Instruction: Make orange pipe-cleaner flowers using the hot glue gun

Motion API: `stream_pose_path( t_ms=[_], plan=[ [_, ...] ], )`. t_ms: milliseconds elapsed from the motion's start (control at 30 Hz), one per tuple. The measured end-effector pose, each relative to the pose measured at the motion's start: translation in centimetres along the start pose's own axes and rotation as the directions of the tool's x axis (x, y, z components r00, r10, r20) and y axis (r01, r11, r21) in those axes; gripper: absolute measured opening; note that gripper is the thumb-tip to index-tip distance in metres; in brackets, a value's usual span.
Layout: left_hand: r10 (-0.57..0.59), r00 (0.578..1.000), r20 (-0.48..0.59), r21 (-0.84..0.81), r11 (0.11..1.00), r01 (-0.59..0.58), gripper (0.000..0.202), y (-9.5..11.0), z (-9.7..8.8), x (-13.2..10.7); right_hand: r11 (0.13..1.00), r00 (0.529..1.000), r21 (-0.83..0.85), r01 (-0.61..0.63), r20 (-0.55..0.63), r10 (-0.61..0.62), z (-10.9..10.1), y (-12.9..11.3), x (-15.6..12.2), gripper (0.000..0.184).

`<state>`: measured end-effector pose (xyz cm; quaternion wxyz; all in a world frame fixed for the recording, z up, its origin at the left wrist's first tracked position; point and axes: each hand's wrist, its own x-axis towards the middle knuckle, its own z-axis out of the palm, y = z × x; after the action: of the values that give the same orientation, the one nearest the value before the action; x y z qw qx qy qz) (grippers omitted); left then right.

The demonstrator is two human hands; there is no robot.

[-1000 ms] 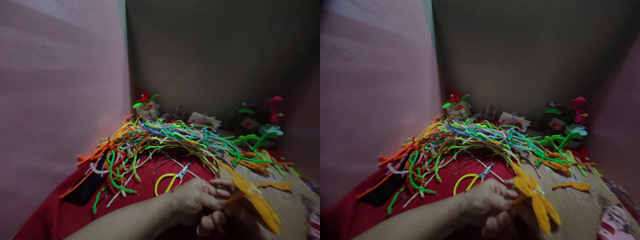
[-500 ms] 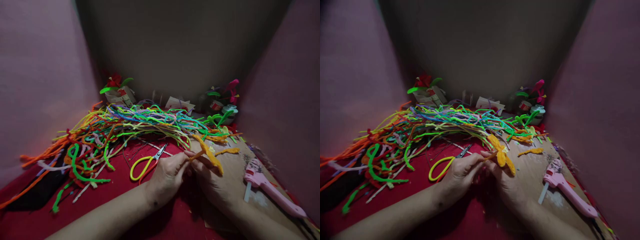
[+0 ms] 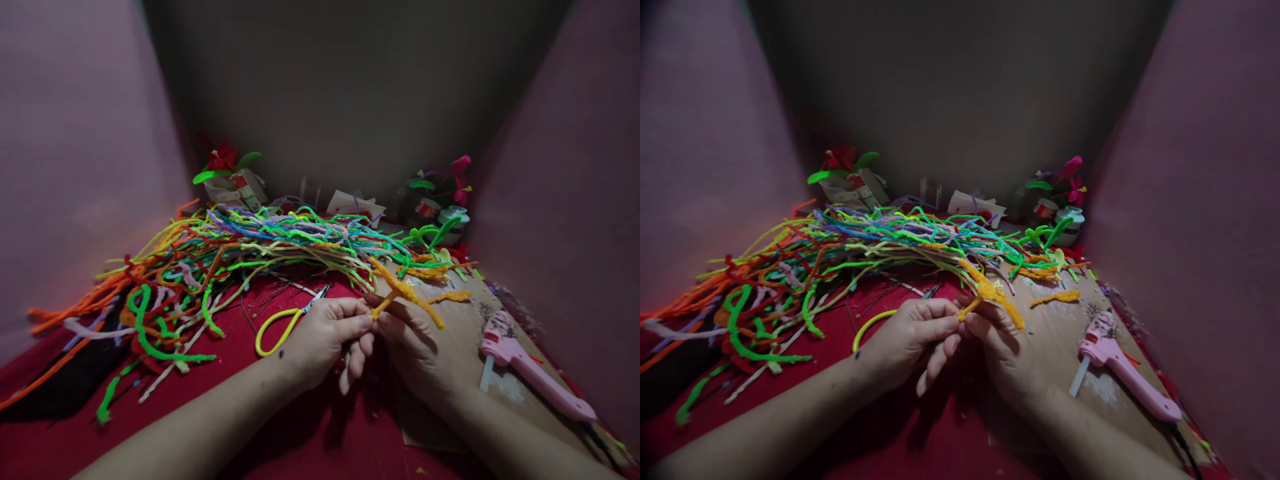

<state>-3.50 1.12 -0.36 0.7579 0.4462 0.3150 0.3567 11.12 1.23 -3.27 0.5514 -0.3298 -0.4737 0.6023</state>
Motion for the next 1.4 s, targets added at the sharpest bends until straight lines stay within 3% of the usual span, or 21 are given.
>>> stream_pose_path(
  t_ms=[167,333,433,533,633,700,833,1033,1200,1400],
  plan=[
    [-0.089,0.995,0.044,-0.134,0.986,0.095,0.012,-0.1,-0.5,0.2,0.976,0.994,0.187,-0.111,0.033,0.106,0.2,0.3,0.3,0.011],
    [-0.084,0.986,0.145,-0.094,0.991,0.098,0.023,-0.6,-0.8,0.4,0.962,0.991,0.236,-0.134,0.041,0.128,0.4,0.0,0.3,0.009],
    [-0.076,0.991,0.107,-0.039,0.996,0.081,0.021,-0.4,-0.4,0.2,0.966,0.994,0.235,-0.106,0.017,0.105,0.5,-0.3,0.2,0.013],
    [-0.054,0.998,-0.025,0.129,0.99,0.056,0.016,-0.2,0.2,0.0,0.975,0.994,0.191,-0.109,0.02,0.107,0.3,-0.1,0.1,0.011],
    [0.014,0.987,-0.159,0.319,0.947,0.038,0.011,-0.5,0.6,-0.1,0.982,0.993,0.146,-0.119,0.044,0.114,0.1,0.0,-0.1,0.009],
    [0.099,0.976,-0.193,0.415,0.91,-0.01,0.012,-1.0,0.5,0.0,0.988,0.995,0.125,-0.09,0.056,0.083,-0.1,0.0,-0.3,0.012],
    [0.293,0.931,-0.219,0.52,0.842,-0.142,0.012,-1.7,0.4,-0.1,1.0,1.0,-0.004,0.026,0.006,-0.026,-0.4,-0.2,-0.5,0.009],
    [0.439,0.879,-0.186,0.59,0.765,-0.258,0.005,-1.9,0.4,-0.2,0.971,0.992,-0.207,0.117,-0.019,-0.124,-0.4,-0.8,-0.6,0.015],
    [0.381,0.896,-0.229,0.508,0.832,-0.224,0.011,-1.9,0.4,0.0,0.971,0.993,-0.22,0.093,-0.045,-0.105,0.3,-1.0,-0.6,0.006],
    [0.206,0.946,-0.251,0.345,0.932,-0.112,0.012,-1.1,1.0,-0.1,0.999,1.0,-0.05,-0.004,0.022,0.005,0.5,-0.8,-0.5,0.009]
  ],
)
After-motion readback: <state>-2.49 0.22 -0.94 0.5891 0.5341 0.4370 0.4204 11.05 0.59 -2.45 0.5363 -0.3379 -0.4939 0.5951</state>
